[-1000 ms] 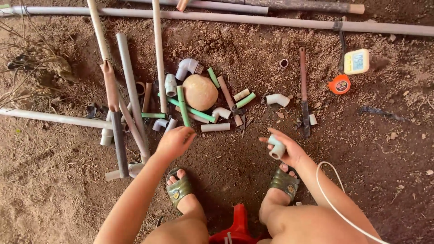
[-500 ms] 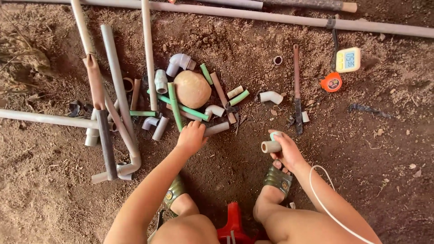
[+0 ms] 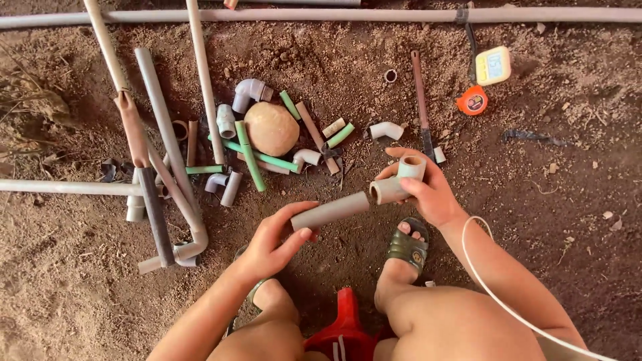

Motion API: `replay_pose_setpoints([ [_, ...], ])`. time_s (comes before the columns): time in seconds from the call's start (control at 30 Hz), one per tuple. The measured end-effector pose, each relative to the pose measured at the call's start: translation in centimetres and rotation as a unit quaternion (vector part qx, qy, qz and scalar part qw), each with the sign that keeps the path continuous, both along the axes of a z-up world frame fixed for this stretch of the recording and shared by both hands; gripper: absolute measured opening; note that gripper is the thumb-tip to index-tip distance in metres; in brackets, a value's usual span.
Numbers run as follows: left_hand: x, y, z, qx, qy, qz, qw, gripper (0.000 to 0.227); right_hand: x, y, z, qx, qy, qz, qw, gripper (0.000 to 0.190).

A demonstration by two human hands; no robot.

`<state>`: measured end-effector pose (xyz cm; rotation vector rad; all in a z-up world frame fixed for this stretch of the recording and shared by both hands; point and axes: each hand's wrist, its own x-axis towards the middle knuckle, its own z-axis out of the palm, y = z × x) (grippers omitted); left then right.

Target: The person is selecting, measuring, cutting, and assembling various PVC pipe sections and connectors on the ground.

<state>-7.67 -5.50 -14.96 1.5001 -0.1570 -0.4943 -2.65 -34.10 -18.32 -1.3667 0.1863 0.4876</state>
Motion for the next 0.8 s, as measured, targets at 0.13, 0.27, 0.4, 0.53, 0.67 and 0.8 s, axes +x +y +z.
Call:
replay_pose_setpoints([
  [0.13, -0.1, -0.8, 0.8, -0.055, -0.025, -0.017, 0.998, 0.039, -0.5, -0.1, 0.6, -0.012, -0.076, 0.049, 0.996, 0.055],
  [0.27, -0.2, -0.3, 1.2, -0.058, -0.025, -0.022, 0.998, 0.039, -0.8, -0.4, 1.8, -0.06, -0.116, 0.073, 0.989, 0.056],
  [0.4, -0.4, 0.7, 1.4, -0.059, 0.003, 0.04, 0.997, 0.037, -0.9, 0.1, 3.2, -0.062, -0.16, 0.187, 0.967, 0.054],
  [0.53, 0.0, 0.6, 3.0, -0.07, 0.0, 0.018, 0.997, 0.035, -1.0, 1.0, 3.9, -0.091, -0.158, 0.261, 0.948, 0.058],
  [0.67, -0.3, 1.1, 2.3, -0.044, -0.008, 0.018, 0.999, 0.034, -1.4, 1.6, 3.0, -0.092, -0.148, 0.271, 0.947, 0.058],
  [0.8, -0.5, 1.5, 2.5, 0.009, 0.005, 0.017, 1.0, 0.032, -1.5, 1.8, 2.9, -0.112, -0.159, 0.276, 0.941, 0.058],
])
